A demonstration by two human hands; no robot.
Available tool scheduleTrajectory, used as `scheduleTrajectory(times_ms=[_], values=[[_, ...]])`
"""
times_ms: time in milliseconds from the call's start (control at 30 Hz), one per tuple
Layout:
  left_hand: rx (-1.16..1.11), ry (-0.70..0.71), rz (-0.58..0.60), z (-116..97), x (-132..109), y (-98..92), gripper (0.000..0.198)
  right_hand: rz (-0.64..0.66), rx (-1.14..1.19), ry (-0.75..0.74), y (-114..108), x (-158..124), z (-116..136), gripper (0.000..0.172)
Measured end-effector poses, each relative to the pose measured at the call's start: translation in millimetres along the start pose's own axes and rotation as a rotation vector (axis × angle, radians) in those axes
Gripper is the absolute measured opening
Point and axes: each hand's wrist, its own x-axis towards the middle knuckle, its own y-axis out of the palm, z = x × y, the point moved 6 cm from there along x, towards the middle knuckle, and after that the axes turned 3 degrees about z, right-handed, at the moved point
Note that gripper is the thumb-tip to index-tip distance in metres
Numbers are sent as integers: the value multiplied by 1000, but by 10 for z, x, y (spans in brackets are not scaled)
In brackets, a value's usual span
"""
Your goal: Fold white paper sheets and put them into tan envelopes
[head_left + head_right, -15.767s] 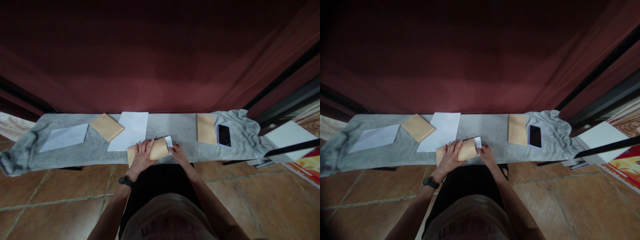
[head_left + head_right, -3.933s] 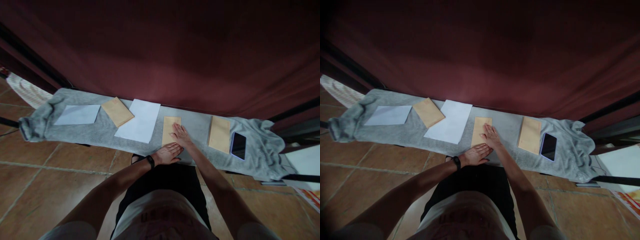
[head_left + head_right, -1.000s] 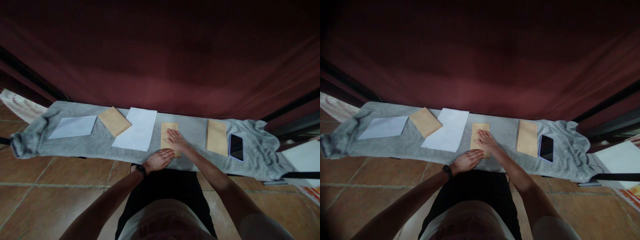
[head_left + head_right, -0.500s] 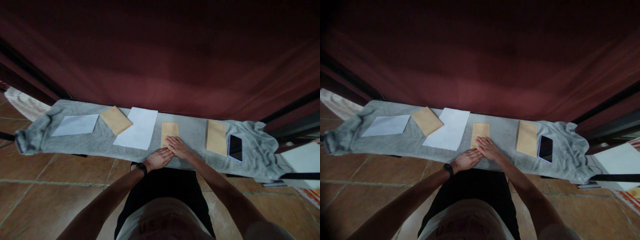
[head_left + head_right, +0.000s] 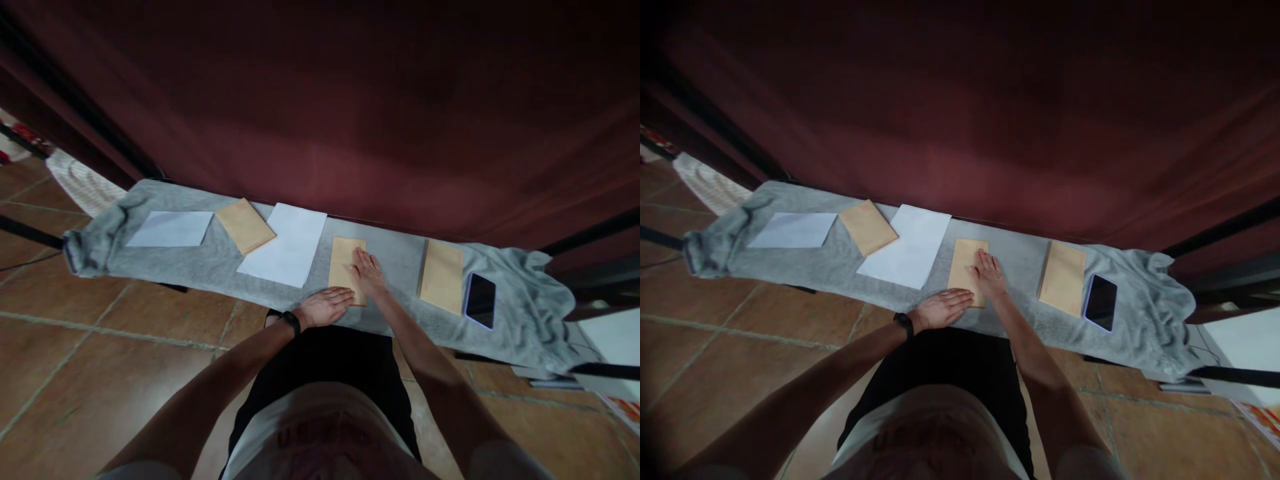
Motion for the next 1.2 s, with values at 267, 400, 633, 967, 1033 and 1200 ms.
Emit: scheduleTrajectory(times_ms=[267,400,633,967,1033,1200], values=[[-9,9,7,-8,1,-6,40,-20,20,-73,60,-95,17,64],[-33,2,1,-10,6,-19,40,-25,30,-82,64,-169,48,62],[-42,-3,-6,-16,12,-26,40,5,37,-122,69,-321,118,60],[-13,7,-6,-6,-2,13,37,19,72,-177,61,-646,249,58],[-18,1,-10,0,-7,14,36,21,71,-189,50,-725,285,57],[-41,-15,-41,22,-17,-4,37,-5,67,-200,41,-931,358,57]])
